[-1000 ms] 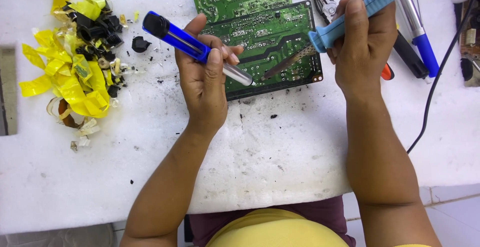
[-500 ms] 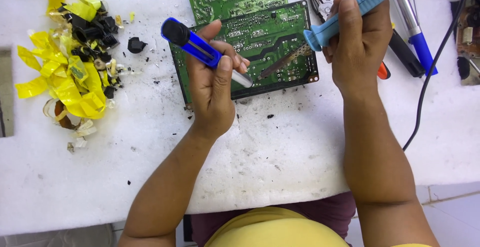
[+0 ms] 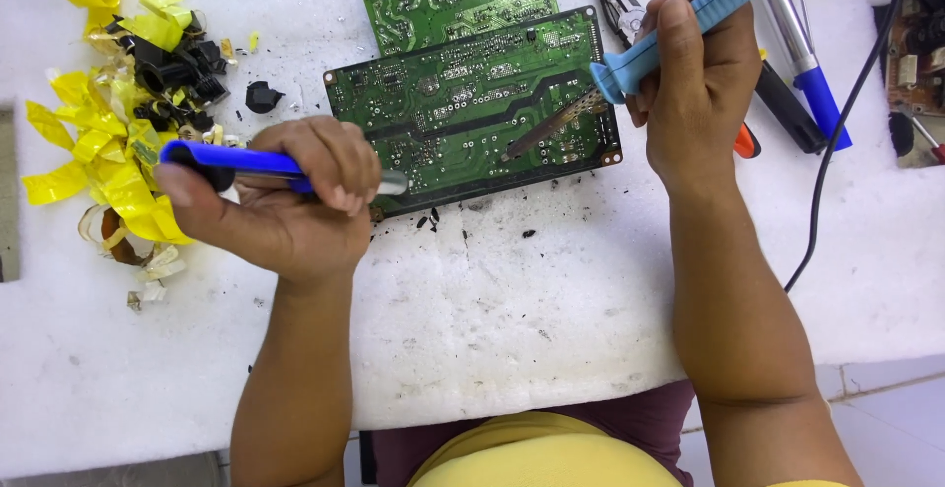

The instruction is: Soldering and desoldering components on a printed circuit board using a soldering iron and a desoldering pump.

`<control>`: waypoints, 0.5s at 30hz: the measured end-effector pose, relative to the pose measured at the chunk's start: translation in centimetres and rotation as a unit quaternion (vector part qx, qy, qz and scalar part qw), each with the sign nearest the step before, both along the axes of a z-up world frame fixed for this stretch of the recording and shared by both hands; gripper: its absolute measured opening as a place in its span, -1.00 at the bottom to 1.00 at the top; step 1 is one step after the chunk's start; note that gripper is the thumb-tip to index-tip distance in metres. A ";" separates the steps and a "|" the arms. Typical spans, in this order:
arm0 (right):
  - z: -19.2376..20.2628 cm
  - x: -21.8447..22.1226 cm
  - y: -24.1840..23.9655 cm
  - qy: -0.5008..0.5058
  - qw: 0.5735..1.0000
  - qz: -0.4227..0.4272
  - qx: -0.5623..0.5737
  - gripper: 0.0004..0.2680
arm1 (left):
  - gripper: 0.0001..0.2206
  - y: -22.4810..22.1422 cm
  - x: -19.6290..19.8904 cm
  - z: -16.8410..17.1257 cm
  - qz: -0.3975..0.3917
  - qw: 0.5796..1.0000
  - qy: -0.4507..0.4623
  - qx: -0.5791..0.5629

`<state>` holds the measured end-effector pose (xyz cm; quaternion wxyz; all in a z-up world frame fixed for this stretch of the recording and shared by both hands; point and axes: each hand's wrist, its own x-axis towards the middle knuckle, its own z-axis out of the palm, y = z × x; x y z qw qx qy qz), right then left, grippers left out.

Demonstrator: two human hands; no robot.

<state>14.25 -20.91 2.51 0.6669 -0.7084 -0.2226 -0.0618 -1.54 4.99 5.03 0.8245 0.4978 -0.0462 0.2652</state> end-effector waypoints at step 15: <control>0.2 0.1 -0.4 0.031 0.999 -0.010 0.002 -0.85 | -0.68 0.4 0.7 -3.4 0.154 0.979 -0.016 -0.134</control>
